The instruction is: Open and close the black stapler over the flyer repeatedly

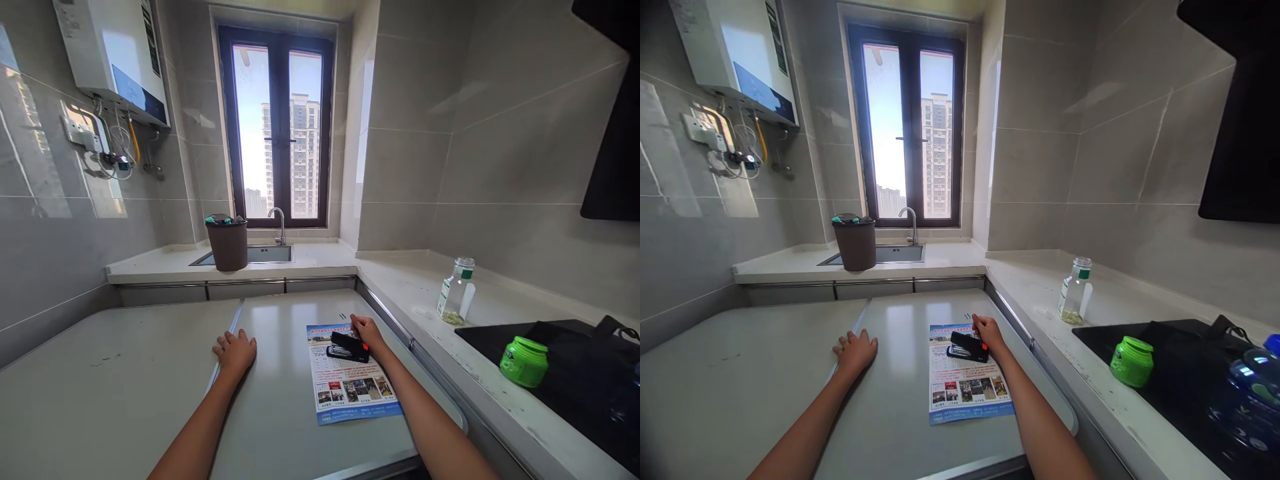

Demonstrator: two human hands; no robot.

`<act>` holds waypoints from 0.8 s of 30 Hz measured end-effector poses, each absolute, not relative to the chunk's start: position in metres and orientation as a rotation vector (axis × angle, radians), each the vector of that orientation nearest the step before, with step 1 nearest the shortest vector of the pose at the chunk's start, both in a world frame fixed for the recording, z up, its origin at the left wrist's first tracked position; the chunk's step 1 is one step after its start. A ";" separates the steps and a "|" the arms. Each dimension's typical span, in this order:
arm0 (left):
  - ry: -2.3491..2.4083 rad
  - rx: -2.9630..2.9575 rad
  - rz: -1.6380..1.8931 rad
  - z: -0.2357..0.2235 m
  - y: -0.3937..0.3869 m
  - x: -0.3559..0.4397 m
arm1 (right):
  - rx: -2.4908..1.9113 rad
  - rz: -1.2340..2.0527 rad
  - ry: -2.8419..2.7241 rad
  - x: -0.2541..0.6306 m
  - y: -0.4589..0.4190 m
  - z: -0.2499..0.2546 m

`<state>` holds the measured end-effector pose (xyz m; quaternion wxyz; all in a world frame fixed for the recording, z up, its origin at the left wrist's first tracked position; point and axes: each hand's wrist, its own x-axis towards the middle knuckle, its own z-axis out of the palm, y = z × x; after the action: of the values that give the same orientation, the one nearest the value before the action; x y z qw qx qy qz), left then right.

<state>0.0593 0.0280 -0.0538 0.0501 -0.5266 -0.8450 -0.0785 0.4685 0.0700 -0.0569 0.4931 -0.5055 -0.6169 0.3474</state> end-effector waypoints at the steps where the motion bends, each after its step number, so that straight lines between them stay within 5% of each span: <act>1: -2.575 -1.603 -0.237 -0.054 0.028 0.059 | -1.216 0.869 -1.487 0.468 0.071 -0.058; 24: -2.578 -1.597 -0.260 -0.053 0.026 0.063 | -1.236 0.775 -1.676 0.471 0.075 -0.062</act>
<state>0.0626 0.0260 -0.0532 0.0488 -0.5241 -0.8460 -0.0852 0.4706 0.0755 -0.0618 0.4437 -0.4985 -0.6760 0.3124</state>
